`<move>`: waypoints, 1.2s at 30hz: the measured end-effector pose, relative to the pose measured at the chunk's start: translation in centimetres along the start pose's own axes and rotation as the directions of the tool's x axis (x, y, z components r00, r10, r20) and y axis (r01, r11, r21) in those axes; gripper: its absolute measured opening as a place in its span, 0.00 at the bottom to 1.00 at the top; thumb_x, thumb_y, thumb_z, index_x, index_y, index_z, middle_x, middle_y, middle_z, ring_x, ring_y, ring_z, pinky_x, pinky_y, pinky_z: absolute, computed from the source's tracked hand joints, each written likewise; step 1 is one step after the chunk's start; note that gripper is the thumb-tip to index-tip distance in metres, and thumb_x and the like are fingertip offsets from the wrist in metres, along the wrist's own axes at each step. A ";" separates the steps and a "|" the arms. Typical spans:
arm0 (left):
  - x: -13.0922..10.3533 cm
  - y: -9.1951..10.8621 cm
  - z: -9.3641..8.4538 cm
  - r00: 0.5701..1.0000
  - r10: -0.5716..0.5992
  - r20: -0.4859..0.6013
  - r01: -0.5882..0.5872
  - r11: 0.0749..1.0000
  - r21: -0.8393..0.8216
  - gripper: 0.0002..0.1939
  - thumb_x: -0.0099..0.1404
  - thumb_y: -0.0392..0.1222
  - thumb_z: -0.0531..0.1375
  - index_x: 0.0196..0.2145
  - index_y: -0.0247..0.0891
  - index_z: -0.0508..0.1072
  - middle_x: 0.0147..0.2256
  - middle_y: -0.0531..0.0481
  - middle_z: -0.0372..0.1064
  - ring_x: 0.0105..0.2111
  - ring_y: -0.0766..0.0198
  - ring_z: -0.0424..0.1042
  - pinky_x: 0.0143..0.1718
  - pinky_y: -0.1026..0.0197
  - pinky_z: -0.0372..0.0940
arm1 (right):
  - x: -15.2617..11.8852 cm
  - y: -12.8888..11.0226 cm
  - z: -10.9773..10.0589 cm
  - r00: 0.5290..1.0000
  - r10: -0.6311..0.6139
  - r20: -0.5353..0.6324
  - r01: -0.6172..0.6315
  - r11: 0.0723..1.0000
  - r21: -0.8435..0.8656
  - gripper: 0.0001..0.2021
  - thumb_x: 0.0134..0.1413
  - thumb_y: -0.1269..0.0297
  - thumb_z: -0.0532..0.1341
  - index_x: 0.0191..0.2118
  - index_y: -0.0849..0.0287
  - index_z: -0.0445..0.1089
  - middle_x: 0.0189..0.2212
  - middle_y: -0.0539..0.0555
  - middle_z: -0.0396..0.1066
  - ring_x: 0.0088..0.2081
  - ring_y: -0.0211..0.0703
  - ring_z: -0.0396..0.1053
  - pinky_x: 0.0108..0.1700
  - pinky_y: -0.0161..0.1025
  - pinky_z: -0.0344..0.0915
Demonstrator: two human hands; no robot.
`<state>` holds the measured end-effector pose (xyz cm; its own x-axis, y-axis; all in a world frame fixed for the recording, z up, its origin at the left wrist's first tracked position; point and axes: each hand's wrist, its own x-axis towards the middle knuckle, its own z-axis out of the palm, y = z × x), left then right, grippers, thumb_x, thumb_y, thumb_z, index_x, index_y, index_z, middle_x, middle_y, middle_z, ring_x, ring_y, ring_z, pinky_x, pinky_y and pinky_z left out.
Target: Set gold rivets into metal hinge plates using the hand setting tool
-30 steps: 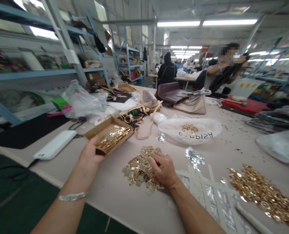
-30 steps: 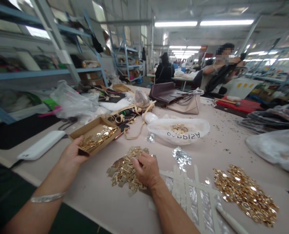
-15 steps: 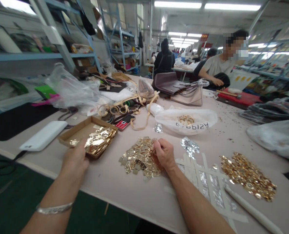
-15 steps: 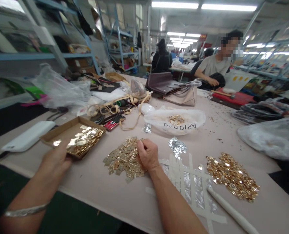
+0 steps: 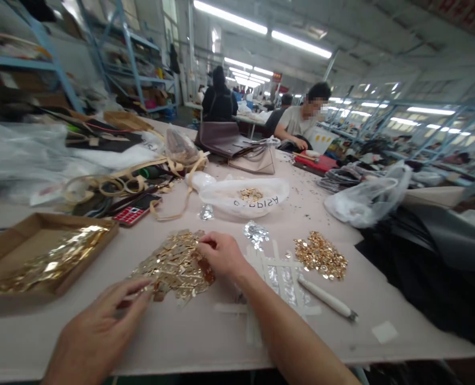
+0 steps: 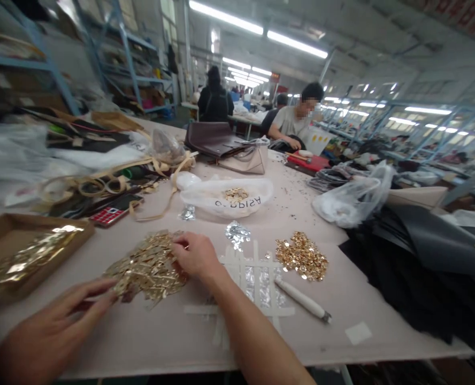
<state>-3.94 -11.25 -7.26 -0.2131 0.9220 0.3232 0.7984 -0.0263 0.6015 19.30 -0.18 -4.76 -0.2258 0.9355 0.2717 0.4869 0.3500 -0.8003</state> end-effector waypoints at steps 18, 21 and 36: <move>-0.6 2.6 5.4 0.885 0.437 0.159 -0.452 0.889 0.075 0.17 0.69 0.51 0.51 0.45 0.42 0.75 0.45 0.43 0.76 0.45 0.47 0.75 0.53 0.46 0.64 | -13.5 8.3 -20.2 0.973 0.171 -0.155 -0.230 0.773 -0.591 0.10 0.61 0.69 0.58 0.42 0.56 0.77 0.38 0.54 0.79 0.40 0.46 0.75 0.43 0.40 0.66; -0.8 3.5 4.5 0.891 0.428 0.154 -0.441 0.895 0.062 0.16 0.70 0.51 0.51 0.44 0.42 0.75 0.42 0.44 0.76 0.42 0.50 0.76 0.50 0.48 0.66 | -12.2 7.8 -19.0 0.992 0.122 -0.038 -0.120 0.781 -0.613 0.12 0.62 0.70 0.57 0.46 0.56 0.77 0.44 0.57 0.77 0.46 0.48 0.73 0.50 0.42 0.65; -2.2 5.4 1.7 0.928 0.274 0.252 -0.307 0.946 0.100 0.12 0.68 0.44 0.56 0.46 0.42 0.74 0.44 0.46 0.75 0.45 0.52 0.72 0.49 0.51 0.66 | -8.4 10.4 -18.4 0.984 0.173 0.032 -0.099 0.697 -0.710 0.12 0.61 0.64 0.59 0.42 0.58 0.79 0.40 0.59 0.79 0.42 0.53 0.75 0.47 0.46 0.66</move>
<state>1.74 -12.76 -5.96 0.1630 0.9457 0.2812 0.8774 -0.2693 0.3970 41.75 -3.47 -5.57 -0.1654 0.9798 0.1122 0.9610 0.1857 -0.2047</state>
